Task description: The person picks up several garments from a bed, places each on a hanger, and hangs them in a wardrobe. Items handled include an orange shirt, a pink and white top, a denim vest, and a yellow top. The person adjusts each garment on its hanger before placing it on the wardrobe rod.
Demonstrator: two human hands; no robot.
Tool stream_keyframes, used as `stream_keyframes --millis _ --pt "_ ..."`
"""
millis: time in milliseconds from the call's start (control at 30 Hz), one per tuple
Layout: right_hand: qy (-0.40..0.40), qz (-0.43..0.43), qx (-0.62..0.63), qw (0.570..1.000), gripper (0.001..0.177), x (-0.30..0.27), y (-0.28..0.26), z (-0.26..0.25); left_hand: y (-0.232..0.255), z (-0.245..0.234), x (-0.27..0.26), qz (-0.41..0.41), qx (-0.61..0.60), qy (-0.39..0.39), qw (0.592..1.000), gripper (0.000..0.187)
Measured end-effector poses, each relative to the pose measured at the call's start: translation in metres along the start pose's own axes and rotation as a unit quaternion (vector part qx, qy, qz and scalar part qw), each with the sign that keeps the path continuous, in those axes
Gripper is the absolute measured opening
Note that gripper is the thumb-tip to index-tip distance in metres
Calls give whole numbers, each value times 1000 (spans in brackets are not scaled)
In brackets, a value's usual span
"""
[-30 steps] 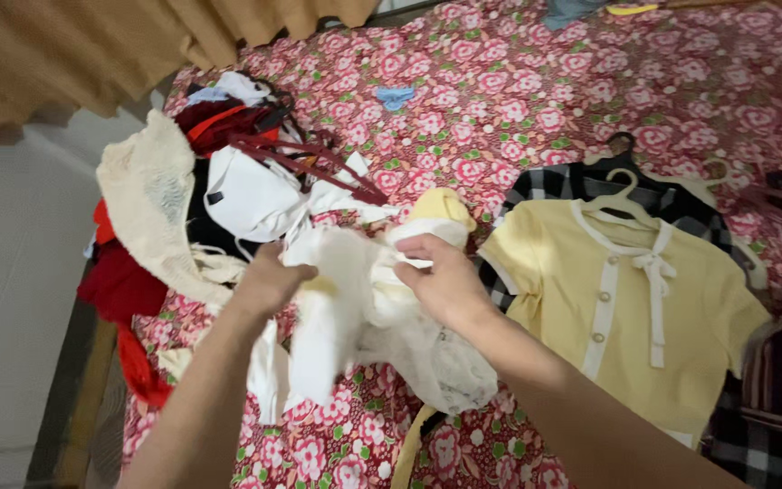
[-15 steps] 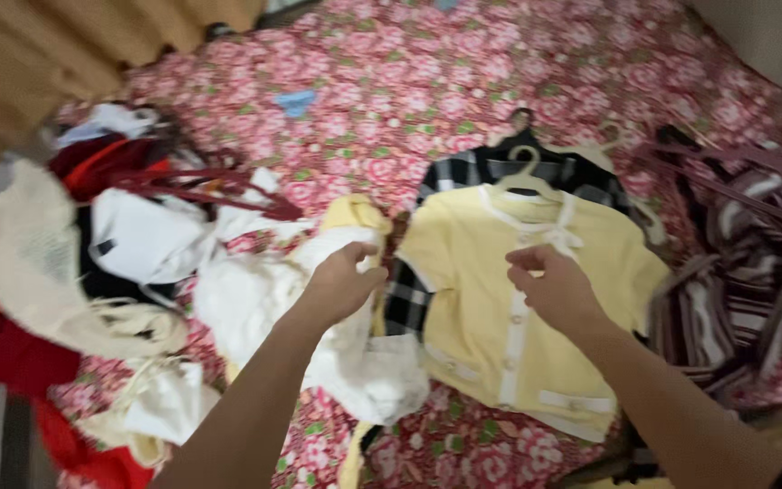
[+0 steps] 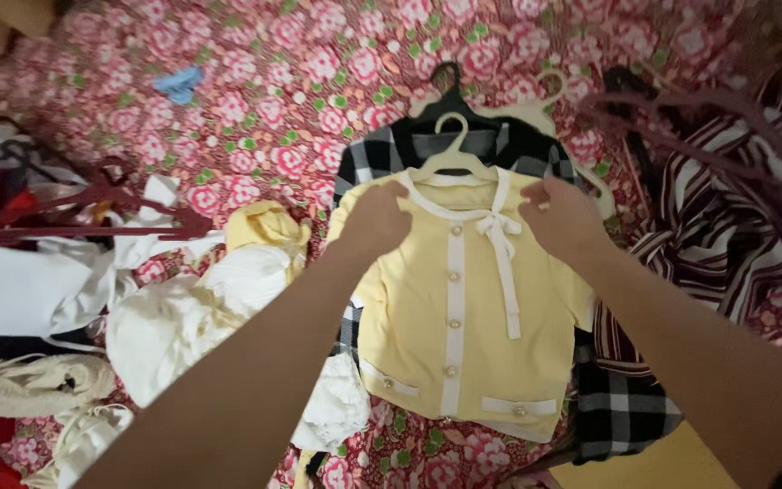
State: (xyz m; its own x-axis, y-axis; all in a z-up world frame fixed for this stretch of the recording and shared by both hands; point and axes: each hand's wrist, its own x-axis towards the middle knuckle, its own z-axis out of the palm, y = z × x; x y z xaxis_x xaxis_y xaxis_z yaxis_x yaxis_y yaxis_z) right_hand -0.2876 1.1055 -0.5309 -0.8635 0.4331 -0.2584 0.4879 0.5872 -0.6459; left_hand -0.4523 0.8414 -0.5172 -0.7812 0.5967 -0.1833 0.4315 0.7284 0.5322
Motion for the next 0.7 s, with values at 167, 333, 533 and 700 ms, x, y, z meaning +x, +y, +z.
stream_keyframes --millis 167,333,533,700 --pt "16 -9 -72 997 46 30 9 7 -26 0 32 -11 77 12 997 48" --pt "34 -57 -118 991 58 49 13 18 -38 0 48 12 140 -9 990 59" --pt "-6 -32 -144 989 51 55 12 34 -27 4 56 -90 154 -104 979 50" --pt "-34 -25 -176 983 44 61 14 42 -26 -7 54 -80 142 -138 977 40"
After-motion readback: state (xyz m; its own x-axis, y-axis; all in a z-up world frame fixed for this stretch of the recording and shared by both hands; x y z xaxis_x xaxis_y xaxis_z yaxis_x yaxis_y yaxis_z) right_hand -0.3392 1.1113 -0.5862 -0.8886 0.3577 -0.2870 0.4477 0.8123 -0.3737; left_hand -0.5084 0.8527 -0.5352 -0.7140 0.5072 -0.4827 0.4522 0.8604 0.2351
